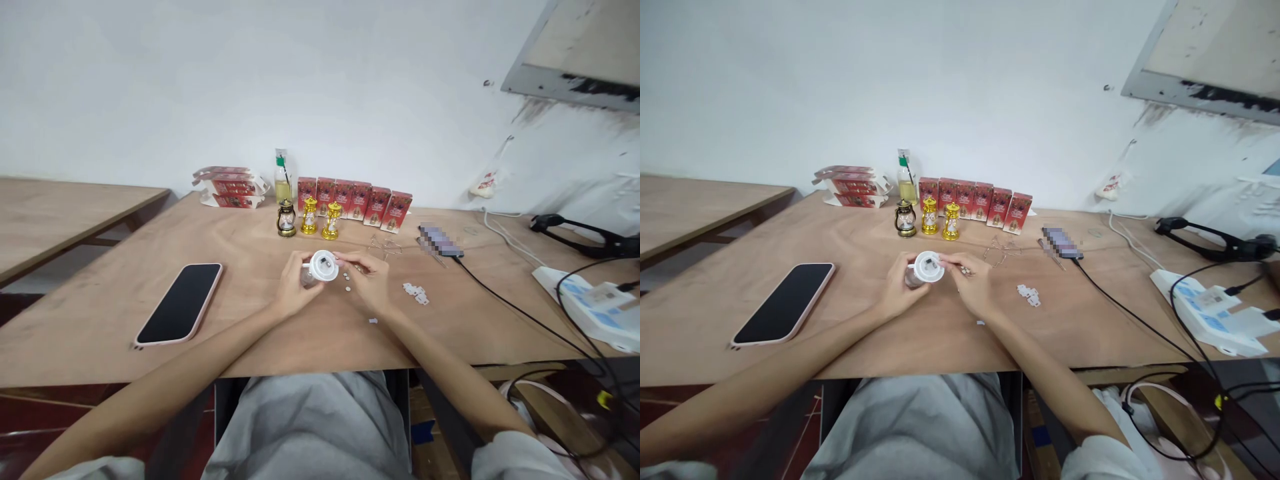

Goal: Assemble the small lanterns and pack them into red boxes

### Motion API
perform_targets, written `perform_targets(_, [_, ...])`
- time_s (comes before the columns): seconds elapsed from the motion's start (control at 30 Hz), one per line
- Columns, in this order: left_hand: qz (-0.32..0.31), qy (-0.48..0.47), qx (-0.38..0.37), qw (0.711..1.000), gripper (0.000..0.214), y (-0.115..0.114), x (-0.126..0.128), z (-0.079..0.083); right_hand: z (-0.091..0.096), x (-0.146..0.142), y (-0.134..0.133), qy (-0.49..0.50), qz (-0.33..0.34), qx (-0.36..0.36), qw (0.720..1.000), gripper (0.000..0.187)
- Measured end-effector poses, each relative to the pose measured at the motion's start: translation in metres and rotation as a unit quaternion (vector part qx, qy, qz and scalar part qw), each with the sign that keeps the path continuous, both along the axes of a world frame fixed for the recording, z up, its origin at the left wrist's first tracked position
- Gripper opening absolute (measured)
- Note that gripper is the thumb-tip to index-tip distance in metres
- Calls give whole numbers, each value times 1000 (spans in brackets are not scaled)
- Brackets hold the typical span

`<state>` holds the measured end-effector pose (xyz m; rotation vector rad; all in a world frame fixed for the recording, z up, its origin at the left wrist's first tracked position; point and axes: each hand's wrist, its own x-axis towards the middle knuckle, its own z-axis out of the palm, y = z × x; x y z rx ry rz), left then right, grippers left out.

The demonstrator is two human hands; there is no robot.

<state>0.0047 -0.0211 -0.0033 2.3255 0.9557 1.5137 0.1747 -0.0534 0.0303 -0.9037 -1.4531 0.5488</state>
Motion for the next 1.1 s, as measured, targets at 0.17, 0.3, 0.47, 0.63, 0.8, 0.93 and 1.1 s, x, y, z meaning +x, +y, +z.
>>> perform_targets(0.17, [18, 7, 2, 1000, 41, -2, 1, -1, -3, -4, 0, -82, -24, 49, 995, 10])
perform_targets(0.3, [38, 12, -13, 999, 40, -2, 0, -2, -4, -6, 1, -96, -27, 49, 994, 8])
perform_targets(0.47, [49, 12, -22, 998, 37, -3, 1, -2, -4, -9, 0, -96, -33, 25, 994, 7])
perform_targets(0.63, [49, 3, -10, 999, 36, -3, 1, -2, -4, -10, -3, -95, -35, 25, 995, 7])
perform_targets(0.8, [54, 2, -4, 999, 34, -4, 2, -2, -6, -13, -4, -89, -40, 2, 995, 8])
perform_targets(0.93, [49, -1, 7, 999, 35, -6, 2, 0, -7, -14, -4, -69, -44, 11, 997, 11])
perform_targets(1.1, [42, -24, 16, 999, 37, -3, 0, -4, -7, -14, -6, -84, -11, 29, 996, 38])
